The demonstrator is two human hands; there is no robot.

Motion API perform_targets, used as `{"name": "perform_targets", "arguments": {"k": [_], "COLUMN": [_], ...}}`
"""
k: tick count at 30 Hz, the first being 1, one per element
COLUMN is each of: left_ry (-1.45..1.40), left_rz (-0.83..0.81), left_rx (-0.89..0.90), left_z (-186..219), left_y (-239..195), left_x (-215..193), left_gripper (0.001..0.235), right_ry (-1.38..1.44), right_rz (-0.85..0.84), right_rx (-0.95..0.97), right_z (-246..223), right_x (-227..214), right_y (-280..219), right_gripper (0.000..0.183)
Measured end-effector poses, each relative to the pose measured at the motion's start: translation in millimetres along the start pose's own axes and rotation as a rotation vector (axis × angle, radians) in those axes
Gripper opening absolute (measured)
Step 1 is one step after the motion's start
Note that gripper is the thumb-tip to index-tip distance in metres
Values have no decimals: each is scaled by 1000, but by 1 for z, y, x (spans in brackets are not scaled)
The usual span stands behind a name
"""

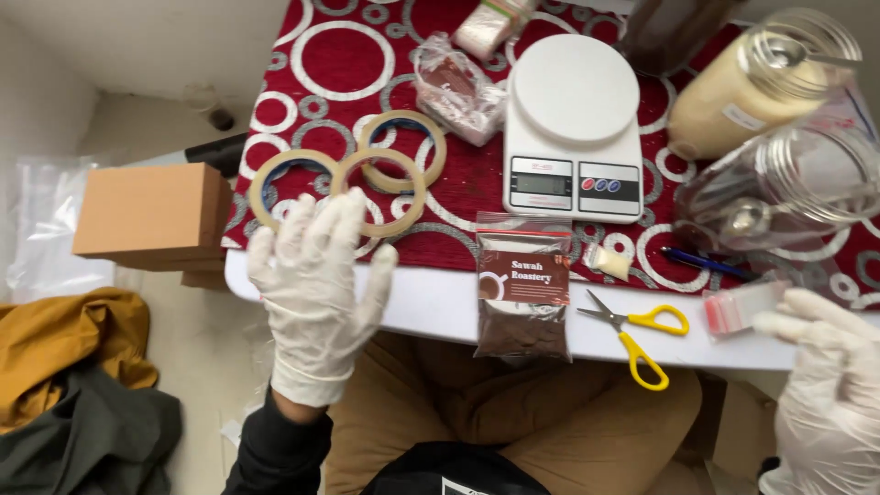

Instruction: The person seals a small plastic bag of coffee beans using clear packing tape. They cut a piece of tape with scissors, apply it to the top of the bag, and smooth it down to ensure a tight seal.

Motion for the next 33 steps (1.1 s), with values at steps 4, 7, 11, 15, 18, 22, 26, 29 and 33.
{"name": "perform_targets", "arguments": {"k": [4, 7, 11, 15, 18, 22, 26, 29, 33], "left_ry": [-77, -67, -55, -158, -377, -584, -546, -319, 6], "left_rz": [69, 67, 66, 113, 138, 93, 130, 131, -99], "left_rx": [7, 11, 46, 144, 270, 241, 170, 206, 173], "left_z": [-11, -15, -6, 16, 20, 18, 1, -3, -3], "left_y": [-6, -13, -15, -21, -27, -27, -13, 10, 15], "left_x": [-12, -1, 13, 11, 17, 14, 2, -11, 16], "left_gripper": [45, 42, 40, 37, 35, 33, 38, 37, 51], "right_ry": [-399, -52, 29, -92, -220, -559, -384, -380, 151], "right_rz": [131, -21, -136, -196, -192, -331, -322, -340, -438], "right_rx": [225, 390, 46, -24, -33, 262, 76, -50, -288], "right_z": [23, 50, -25, -51, -20, 7, 3, -36, -70], "right_x": [-11, -6, 2, -16, -26, -9, 19, 28, 52], "right_y": [-6, 10, 48, 71, 66, 55, 45, 49, 53], "right_gripper": [55, 62, 48, 66, 11, 16, 10, 27, 73]}}
Point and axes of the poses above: each hand's wrist, its own y-axis towards the middle knuckle, its own x-axis out of the palm, z = x × y, the point moved 4 cm from there along y, towards the middle knuckle, and after that the axes turned 7 degrees about -z, right-handed, at the moved point
